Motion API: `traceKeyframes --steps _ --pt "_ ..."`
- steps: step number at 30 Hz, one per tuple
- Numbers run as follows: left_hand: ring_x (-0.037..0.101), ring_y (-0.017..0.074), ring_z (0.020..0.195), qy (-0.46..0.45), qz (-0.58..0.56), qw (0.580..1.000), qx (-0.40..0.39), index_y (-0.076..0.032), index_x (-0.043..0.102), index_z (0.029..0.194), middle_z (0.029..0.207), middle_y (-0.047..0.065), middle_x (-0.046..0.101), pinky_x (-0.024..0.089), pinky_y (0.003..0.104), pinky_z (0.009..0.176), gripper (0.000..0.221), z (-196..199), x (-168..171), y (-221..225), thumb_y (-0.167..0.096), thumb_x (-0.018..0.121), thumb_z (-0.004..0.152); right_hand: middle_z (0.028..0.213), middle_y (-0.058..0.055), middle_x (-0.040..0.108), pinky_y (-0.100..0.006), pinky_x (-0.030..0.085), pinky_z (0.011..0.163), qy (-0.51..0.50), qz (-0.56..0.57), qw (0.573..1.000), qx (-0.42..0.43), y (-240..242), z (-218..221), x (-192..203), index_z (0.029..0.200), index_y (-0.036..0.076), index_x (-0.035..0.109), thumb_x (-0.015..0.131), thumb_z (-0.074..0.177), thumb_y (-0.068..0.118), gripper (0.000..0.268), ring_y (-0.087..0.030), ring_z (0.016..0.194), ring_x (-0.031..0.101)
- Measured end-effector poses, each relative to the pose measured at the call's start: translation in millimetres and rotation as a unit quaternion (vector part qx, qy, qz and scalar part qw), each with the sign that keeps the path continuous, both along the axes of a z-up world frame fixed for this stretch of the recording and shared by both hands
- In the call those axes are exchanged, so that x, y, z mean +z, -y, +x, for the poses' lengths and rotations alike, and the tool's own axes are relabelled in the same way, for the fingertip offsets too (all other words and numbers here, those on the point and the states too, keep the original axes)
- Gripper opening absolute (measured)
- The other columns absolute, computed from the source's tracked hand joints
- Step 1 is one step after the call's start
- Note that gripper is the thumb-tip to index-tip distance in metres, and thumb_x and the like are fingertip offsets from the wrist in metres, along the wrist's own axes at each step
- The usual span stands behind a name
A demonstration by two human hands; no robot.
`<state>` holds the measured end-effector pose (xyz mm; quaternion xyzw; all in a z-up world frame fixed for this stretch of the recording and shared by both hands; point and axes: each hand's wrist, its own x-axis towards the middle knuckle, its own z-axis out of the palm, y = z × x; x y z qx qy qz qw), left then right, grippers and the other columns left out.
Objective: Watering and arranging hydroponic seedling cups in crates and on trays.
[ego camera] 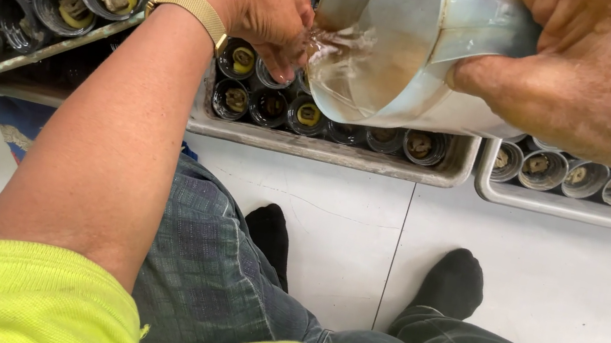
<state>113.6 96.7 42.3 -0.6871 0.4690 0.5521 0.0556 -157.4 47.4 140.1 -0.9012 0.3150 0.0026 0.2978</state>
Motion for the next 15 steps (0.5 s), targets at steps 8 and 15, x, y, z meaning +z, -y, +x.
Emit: traceKeyframes --steps 8,15 --pt "0.079 0.0234 0.097 -0.017 0.040 0.999 -0.029 0.006 0.072 0.106 0.109 0.016 0.080 0.062 0.034 0.088 0.023 -22.7 0.6 6.6 0.002 0.069 0.083 0.102 -0.024 0.074 -0.038 0.063 0.077 0.124 0.013 0.989 0.075 -1.9 -23.2 4.9 0.120 -0.006 0.065 0.077 0.078 0.002 0.045 -0.027 0.089 0.074" --pt "0.076 0.0286 0.111 -0.010 0.047 0.999 -0.022 0.005 0.066 0.118 0.118 0.025 0.075 0.060 0.035 0.096 0.031 -40.7 16.0 1.3 -0.017 0.066 0.096 0.090 -0.017 0.077 -0.036 0.062 0.067 -0.010 0.014 0.999 -0.045 -8.3 -48.2 -4.3 0.119 0.004 0.071 0.083 0.080 0.009 0.041 -0.021 0.074 0.075"
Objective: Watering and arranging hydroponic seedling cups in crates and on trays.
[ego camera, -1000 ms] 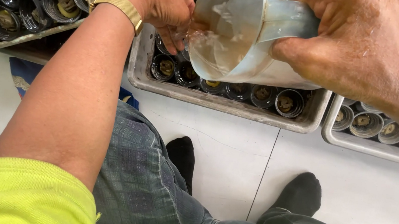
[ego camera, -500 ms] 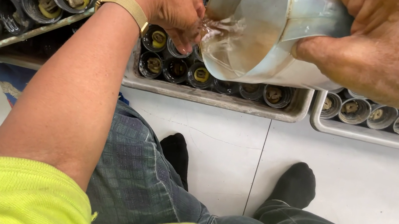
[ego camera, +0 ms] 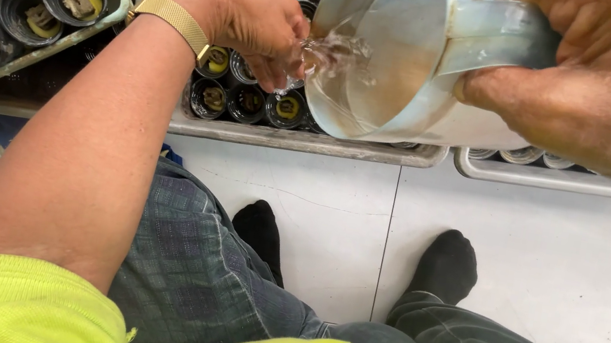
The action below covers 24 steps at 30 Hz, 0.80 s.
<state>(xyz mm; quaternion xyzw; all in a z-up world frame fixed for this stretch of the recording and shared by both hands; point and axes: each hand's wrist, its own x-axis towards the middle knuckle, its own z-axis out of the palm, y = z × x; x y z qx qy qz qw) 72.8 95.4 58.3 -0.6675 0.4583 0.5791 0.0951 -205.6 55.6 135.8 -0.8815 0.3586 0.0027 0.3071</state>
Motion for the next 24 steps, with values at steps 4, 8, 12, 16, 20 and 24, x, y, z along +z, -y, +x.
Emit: traceKeyframes --steps 4,8,12,16,20,24 --pt "0.074 0.0314 0.116 -0.078 -0.027 0.996 -0.030 0.009 0.065 0.121 0.131 0.022 0.068 0.061 0.040 0.090 0.034 5.1 -35.4 10.3 -0.004 0.052 0.092 0.092 -0.018 0.076 -0.035 0.062 0.068 0.062 -0.015 0.997 0.033 0.2 -14.7 5.4 0.118 0.002 0.069 0.082 0.080 0.008 0.040 -0.019 0.077 0.075" --pt "0.077 0.0287 0.111 -0.042 -0.031 0.998 -0.043 0.001 0.067 0.120 0.121 0.024 0.076 0.060 0.039 0.096 0.032 -21.2 -17.3 11.8 -0.013 0.061 0.092 0.085 -0.016 0.075 -0.034 0.063 0.063 -0.034 -0.028 0.999 -0.001 -7.0 -17.9 18.2 0.114 0.006 0.068 0.080 0.081 0.014 0.035 -0.020 0.074 0.073" --pt "0.075 0.0260 0.107 0.022 -0.048 0.996 -0.074 -0.010 0.071 0.120 0.123 0.014 0.073 0.058 0.041 0.098 0.032 -41.9 -2.9 19.7 -0.011 0.068 0.088 0.082 -0.015 0.075 -0.035 0.062 0.059 -0.107 -0.053 0.992 -0.050 -4.6 -42.2 9.9 0.109 0.009 0.068 0.084 0.081 0.018 0.033 -0.021 0.068 0.072" --pt "0.075 0.0249 0.106 0.009 -0.052 0.993 -0.107 -0.004 0.073 0.113 0.116 0.015 0.078 0.058 0.040 0.098 0.025 -61.2 -10.2 29.4 -0.015 0.066 0.092 0.086 -0.015 0.074 -0.036 0.060 0.062 -0.038 -0.072 0.996 -0.048 -0.2 -75.8 -3.7 0.103 0.006 0.067 0.088 0.079 0.015 0.033 -0.021 0.073 0.073" --pt "0.074 0.0245 0.113 -0.047 -0.018 0.992 -0.116 0.002 0.071 0.114 0.119 0.014 0.076 0.063 0.037 0.096 0.027 -91.5 -23.4 37.3 -0.003 0.063 0.088 0.091 -0.017 0.074 -0.037 0.062 0.066 -0.020 -0.068 0.995 -0.075 -0.9 -95.6 -6.1 0.106 0.004 0.067 0.087 0.079 0.012 0.034 -0.022 0.078 0.074" --pt "0.072 0.0265 0.115 -0.097 0.014 0.985 -0.141 0.000 0.068 0.119 0.122 0.015 0.072 0.059 0.038 0.094 0.035 -119.0 -42.7 40.2 0.000 0.066 0.084 0.091 -0.019 0.075 -0.038 0.063 0.067 -0.041 -0.051 0.991 -0.114 -1.9 -109.5 -7.5 0.106 0.003 0.070 0.086 0.081 0.011 0.031 -0.023 0.078 0.075"
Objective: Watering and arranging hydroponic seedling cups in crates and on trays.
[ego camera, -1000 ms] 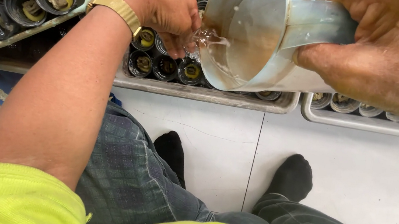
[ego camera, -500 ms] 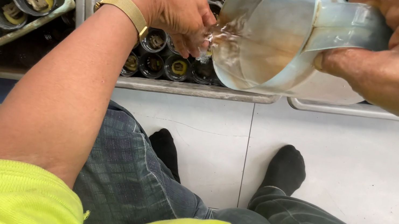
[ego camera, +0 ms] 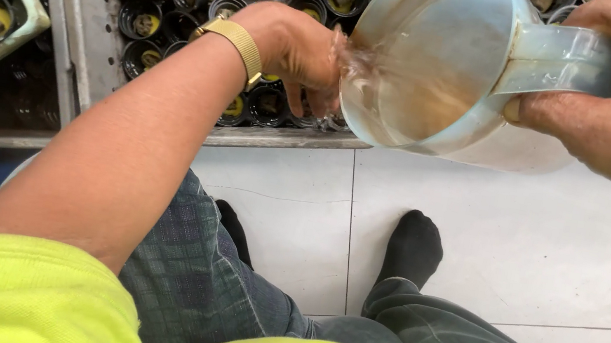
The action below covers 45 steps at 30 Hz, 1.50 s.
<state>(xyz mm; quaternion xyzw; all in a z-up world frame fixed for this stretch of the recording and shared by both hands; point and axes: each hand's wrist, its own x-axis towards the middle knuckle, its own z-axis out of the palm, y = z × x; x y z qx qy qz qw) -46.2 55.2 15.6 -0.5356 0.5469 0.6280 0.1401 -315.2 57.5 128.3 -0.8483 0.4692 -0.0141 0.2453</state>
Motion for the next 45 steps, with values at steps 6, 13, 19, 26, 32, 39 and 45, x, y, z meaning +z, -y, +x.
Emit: traceKeyframes --steps 6,13,19,26,32,39,45 --pt "0.071 0.0236 0.108 -0.007 -0.089 0.992 0.087 -0.003 0.072 0.119 0.117 0.013 0.075 0.060 0.040 0.093 0.028 -8.5 -10.8 18.4 -0.010 0.066 0.092 0.094 -0.021 0.075 -0.039 0.064 0.076 0.073 0.006 0.997 0.033 11.9 -14.9 -7.0 0.112 0.000 0.068 0.079 0.087 0.009 0.029 -0.026 0.085 0.076" --pt "0.072 0.0179 0.086 -0.111 -0.110 0.952 0.264 -0.009 0.074 0.116 0.100 0.008 0.076 0.062 0.033 0.085 0.028 22.9 -16.8 45.5 -0.007 0.062 0.090 0.096 -0.025 0.075 -0.040 0.064 0.076 0.074 0.007 0.997 0.028 25.4 4.7 2.5 0.120 -0.001 0.069 0.076 0.090 0.011 0.033 -0.030 0.084 0.076" --pt "0.073 0.0118 0.090 -0.288 -0.190 0.882 0.321 -0.007 0.075 0.104 0.102 0.005 0.076 0.066 0.032 0.086 0.019 43.2 -24.3 58.3 -0.002 0.059 0.097 0.093 -0.022 0.073 -0.039 0.063 0.070 0.074 0.023 0.995 -0.063 34.1 31.5 11.1 0.115 0.001 0.071 0.075 0.093 0.013 0.025 -0.028 0.078 0.075" --pt "0.074 0.0163 0.089 -0.343 -0.170 0.808 0.448 -0.005 0.072 0.107 0.100 0.007 0.075 0.064 0.034 0.082 0.021 54.3 -31.4 76.1 0.007 0.063 0.092 0.089 -0.020 0.073 -0.037 0.062 0.068 0.151 -0.023 0.988 -0.017 51.5 53.2 15.4 0.110 -0.003 0.071 0.074 0.092 0.009 0.022 -0.024 0.075 0.073" --pt "0.073 0.0233 0.099 -0.363 -0.151 0.783 0.481 0.000 0.072 0.115 0.106 0.014 0.074 0.066 0.036 0.088 0.026 50.8 -33.1 82.4 0.005 0.059 0.093 0.089 -0.021 0.072 -0.036 0.061 0.071 0.150 -0.055 0.987 -0.010 57.2 62.6 16.8 0.109 -0.004 0.071 0.075 0.093 0.007 0.020 -0.024 0.076 0.073" --pt "0.076 0.0283 0.101 -0.422 -0.124 0.735 0.517 0.001 0.059 0.123 0.115 0.013 0.070 0.062 0.042 0.093 0.043 51.9 -31.2 83.6 0.015 0.042 0.086 0.084 -0.022 0.071 -0.037 0.062 0.065 0.152 -0.051 0.987 0.019 62.1 74.4 17.3 0.107 -0.007 0.070 0.071 0.095 0.007 0.018 -0.024 0.072 0.072" --pt "0.068 0.0244 0.097 -0.380 -0.132 0.771 0.494 -0.002 0.064 0.122 0.114 0.014 0.071 0.062 0.048 0.095 0.037 75.5 -32.8 80.9 0.011 0.050 0.090 0.078 -0.024 0.071 -0.038 0.062 0.059 0.081 -0.064 0.994 0.022 66.2 84.5 9.8 0.105 -0.008 0.073 0.071 0.098 0.014 0.023 -0.025 0.067 0.072"
